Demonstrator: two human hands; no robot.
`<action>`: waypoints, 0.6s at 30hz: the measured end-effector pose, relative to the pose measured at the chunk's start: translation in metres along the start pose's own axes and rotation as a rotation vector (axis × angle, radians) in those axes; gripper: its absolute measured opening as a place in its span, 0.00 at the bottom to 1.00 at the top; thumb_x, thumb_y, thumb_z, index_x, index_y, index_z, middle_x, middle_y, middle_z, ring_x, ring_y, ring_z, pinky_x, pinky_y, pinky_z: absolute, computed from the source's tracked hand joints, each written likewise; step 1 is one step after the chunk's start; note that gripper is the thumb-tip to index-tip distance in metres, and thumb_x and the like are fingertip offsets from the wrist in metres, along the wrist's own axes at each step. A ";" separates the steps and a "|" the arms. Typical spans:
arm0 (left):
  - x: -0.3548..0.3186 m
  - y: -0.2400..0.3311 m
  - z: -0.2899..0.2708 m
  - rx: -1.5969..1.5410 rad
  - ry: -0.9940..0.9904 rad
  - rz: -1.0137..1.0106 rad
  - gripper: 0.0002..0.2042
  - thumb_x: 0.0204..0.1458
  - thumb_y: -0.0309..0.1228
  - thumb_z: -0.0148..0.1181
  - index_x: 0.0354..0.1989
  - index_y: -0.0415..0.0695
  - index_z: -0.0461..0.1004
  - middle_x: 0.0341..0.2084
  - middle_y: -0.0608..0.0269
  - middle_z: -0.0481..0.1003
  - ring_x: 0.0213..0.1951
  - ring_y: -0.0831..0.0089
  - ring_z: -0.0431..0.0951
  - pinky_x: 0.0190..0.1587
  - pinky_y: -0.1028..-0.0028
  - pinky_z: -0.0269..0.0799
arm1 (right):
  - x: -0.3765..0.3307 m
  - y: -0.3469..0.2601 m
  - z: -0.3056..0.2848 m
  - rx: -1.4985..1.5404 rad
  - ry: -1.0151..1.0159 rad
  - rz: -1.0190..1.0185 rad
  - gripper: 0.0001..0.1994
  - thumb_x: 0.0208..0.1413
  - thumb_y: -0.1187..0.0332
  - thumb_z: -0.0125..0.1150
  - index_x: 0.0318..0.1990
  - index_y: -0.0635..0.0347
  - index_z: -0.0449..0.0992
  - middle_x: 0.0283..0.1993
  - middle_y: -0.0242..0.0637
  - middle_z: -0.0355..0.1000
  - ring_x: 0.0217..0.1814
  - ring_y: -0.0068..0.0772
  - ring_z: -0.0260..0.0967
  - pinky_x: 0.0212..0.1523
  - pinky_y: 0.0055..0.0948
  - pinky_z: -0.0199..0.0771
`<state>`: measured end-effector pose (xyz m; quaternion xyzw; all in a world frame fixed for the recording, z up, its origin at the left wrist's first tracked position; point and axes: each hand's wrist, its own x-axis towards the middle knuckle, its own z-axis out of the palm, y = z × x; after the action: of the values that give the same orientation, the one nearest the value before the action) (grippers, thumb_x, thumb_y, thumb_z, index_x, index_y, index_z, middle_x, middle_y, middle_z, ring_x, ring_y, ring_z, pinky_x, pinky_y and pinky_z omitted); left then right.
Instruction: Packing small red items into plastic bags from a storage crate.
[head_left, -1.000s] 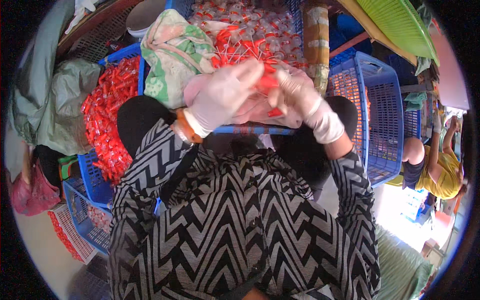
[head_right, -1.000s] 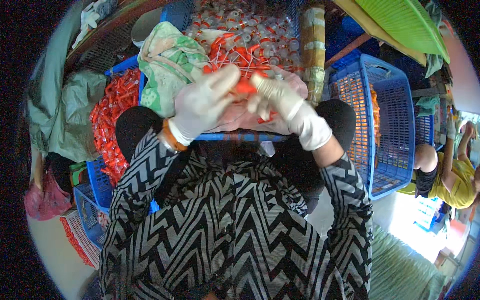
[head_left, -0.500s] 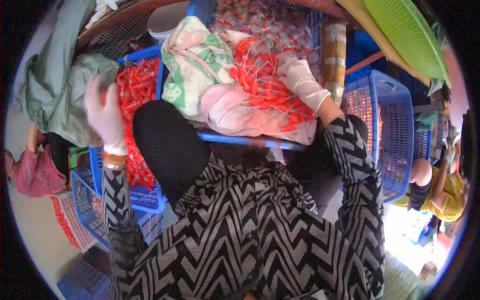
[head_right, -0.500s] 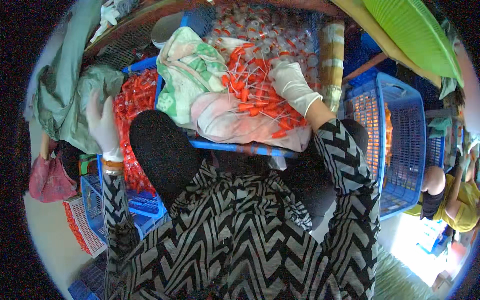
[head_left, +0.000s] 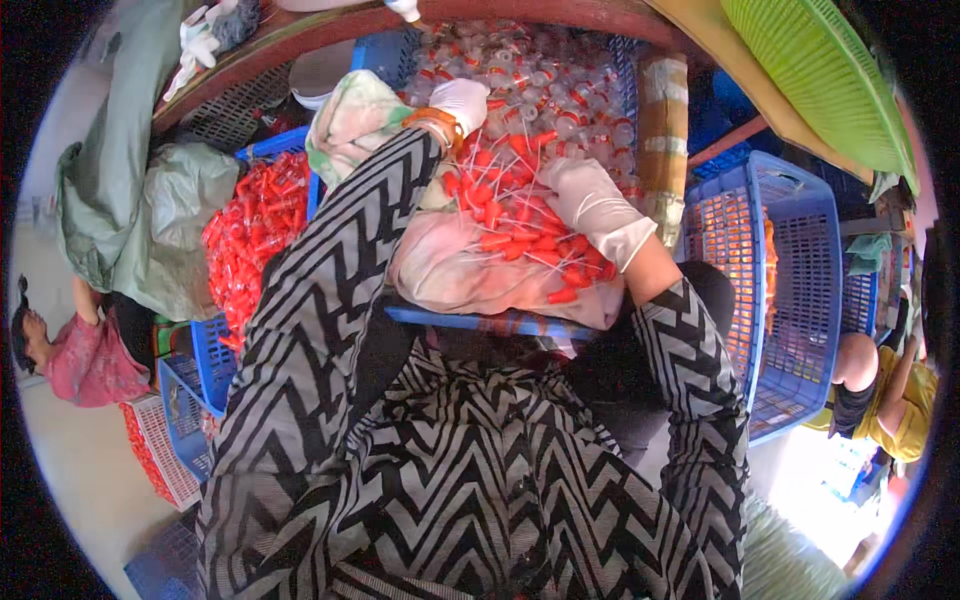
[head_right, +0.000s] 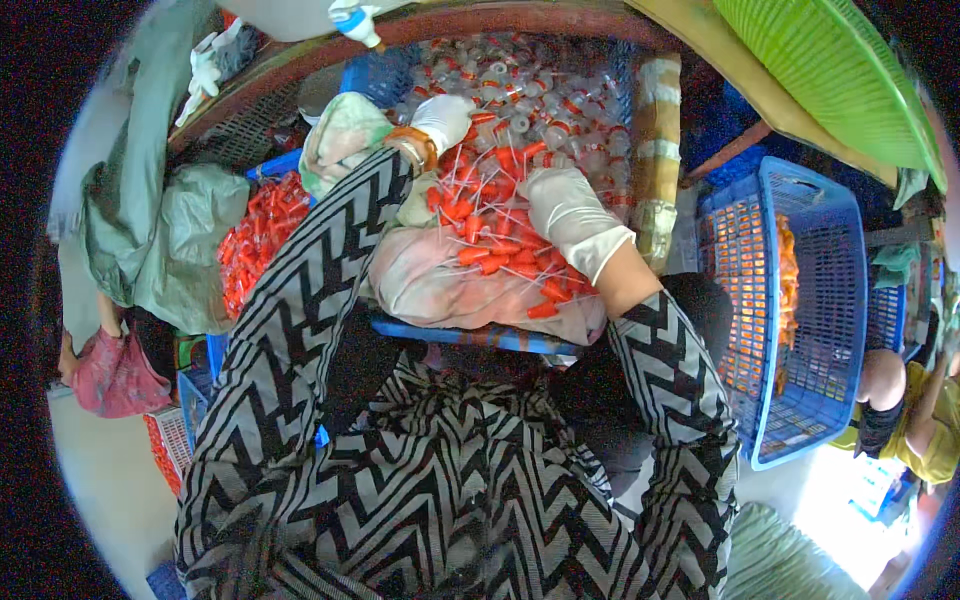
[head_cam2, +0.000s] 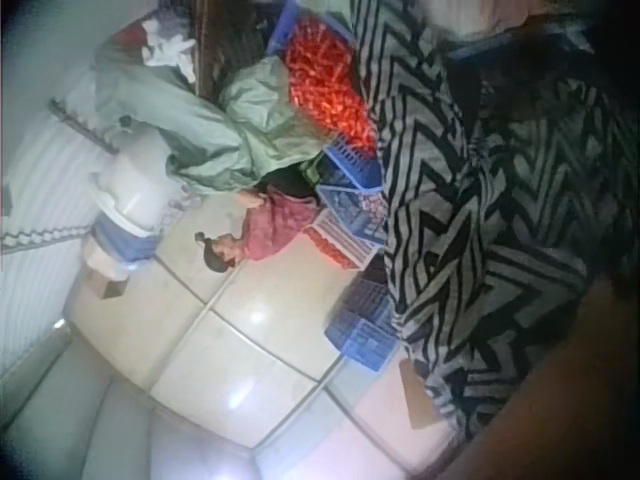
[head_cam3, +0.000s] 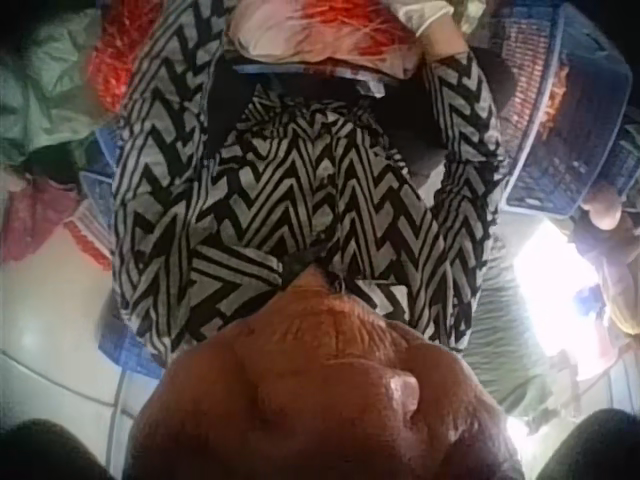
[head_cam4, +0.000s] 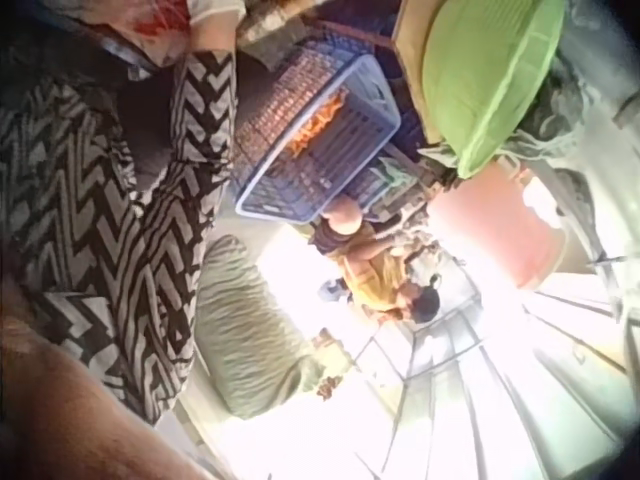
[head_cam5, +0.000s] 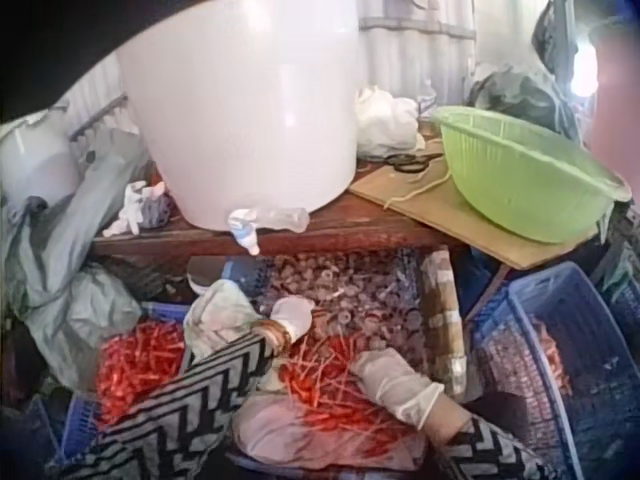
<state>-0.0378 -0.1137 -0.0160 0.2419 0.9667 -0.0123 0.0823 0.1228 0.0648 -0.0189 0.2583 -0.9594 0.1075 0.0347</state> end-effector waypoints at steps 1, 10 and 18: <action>0.004 -0.006 0.010 -0.037 -0.027 0.016 0.15 0.47 0.31 0.50 0.42 0.44 0.76 0.41 0.47 0.75 0.45 0.54 0.75 0.47 0.58 0.70 | 0.005 -0.002 0.002 0.012 0.000 -0.006 0.07 0.40 0.71 0.58 0.30 0.59 0.75 0.35 0.43 0.73 0.38 0.47 0.71 0.40 0.41 0.71; -0.014 0.049 0.006 -0.497 -0.057 0.276 0.17 0.45 0.43 0.58 0.38 0.45 0.77 0.33 0.50 0.77 0.38 0.55 0.76 0.45 0.61 0.68 | -0.018 -0.005 -0.074 0.161 0.013 0.090 0.08 0.43 0.68 0.58 0.29 0.62 0.77 0.32 0.46 0.73 0.34 0.48 0.72 0.36 0.40 0.71; -0.077 0.036 -0.048 -0.162 0.341 0.390 0.17 0.48 0.40 0.53 0.43 0.43 0.74 0.37 0.48 0.75 0.44 0.54 0.74 0.46 0.60 0.69 | -0.027 -0.016 -0.127 1.149 -0.019 0.404 0.08 0.52 0.76 0.57 0.40 0.64 0.77 0.31 0.29 0.73 0.33 0.18 0.68 0.37 0.19 0.70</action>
<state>0.0387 -0.1145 0.0444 0.4149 0.8995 0.1220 -0.0620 0.1551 0.0930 0.1049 0.0496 -0.7781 0.6104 -0.1398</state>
